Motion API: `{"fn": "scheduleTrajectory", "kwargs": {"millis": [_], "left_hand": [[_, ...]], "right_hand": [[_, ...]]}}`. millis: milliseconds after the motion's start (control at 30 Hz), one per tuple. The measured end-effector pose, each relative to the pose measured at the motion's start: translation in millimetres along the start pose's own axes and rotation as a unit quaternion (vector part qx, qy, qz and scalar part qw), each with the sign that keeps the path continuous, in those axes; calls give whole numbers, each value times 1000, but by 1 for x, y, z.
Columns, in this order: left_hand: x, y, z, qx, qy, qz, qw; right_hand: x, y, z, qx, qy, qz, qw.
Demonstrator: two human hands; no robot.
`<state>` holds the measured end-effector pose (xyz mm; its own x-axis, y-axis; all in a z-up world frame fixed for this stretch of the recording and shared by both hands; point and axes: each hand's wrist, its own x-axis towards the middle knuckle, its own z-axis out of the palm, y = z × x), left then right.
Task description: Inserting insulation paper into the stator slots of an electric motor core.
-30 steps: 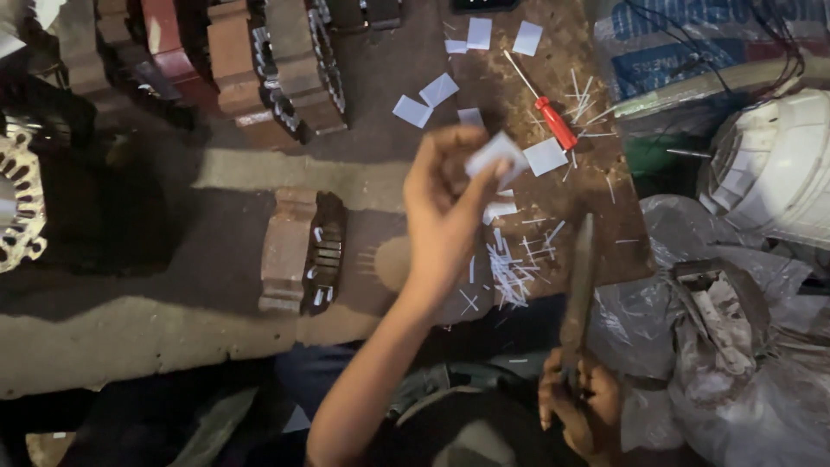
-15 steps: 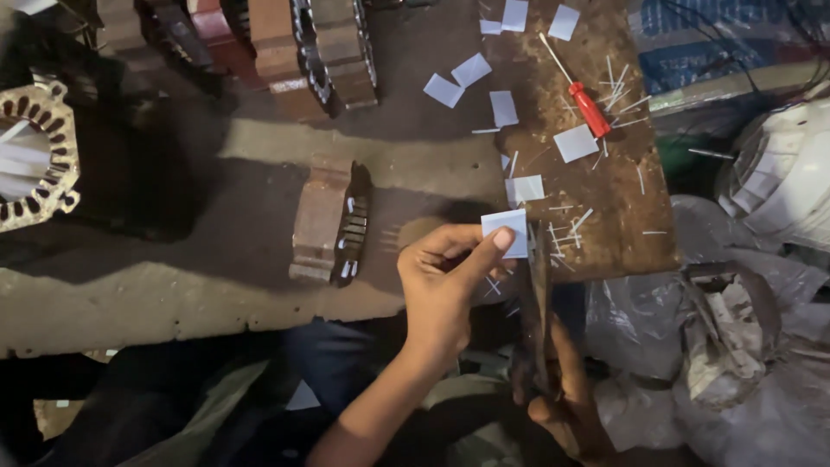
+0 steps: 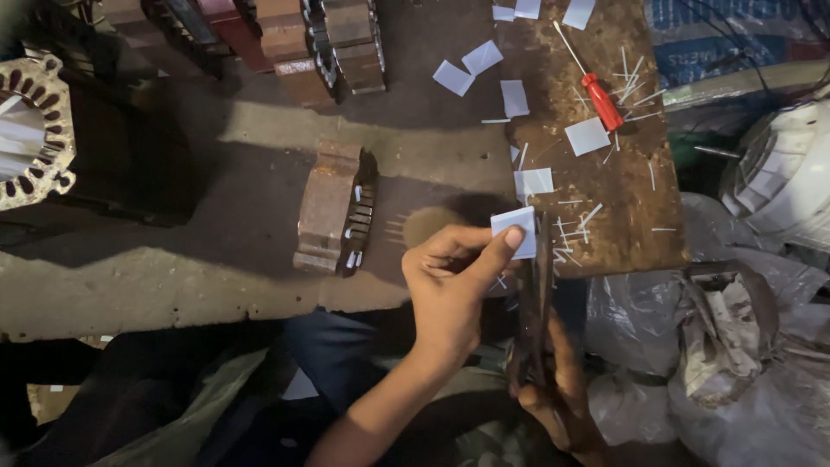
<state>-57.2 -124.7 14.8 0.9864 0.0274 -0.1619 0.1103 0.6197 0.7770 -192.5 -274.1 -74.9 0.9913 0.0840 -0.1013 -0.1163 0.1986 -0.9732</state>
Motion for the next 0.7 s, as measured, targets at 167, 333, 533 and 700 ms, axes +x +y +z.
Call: {"fn": "scheduleTrajectory", "kwargs": {"millis": [167,333,533,700], "left_hand": [[1,0,0,14,-9,-9,1000],[6,-2,-3,12,-26,-8,1000],[12,-9,-9,8,-27,-23,999],[18,-14,-18,4,-18,-47,999]], "right_hand": [[11,-5,10,55,2,-24,998],[0,5,0,-39,11,-43,998],[-3,8,-7,-72,19,7,997],[-1,6,-5,-121,33,17,992]]}}
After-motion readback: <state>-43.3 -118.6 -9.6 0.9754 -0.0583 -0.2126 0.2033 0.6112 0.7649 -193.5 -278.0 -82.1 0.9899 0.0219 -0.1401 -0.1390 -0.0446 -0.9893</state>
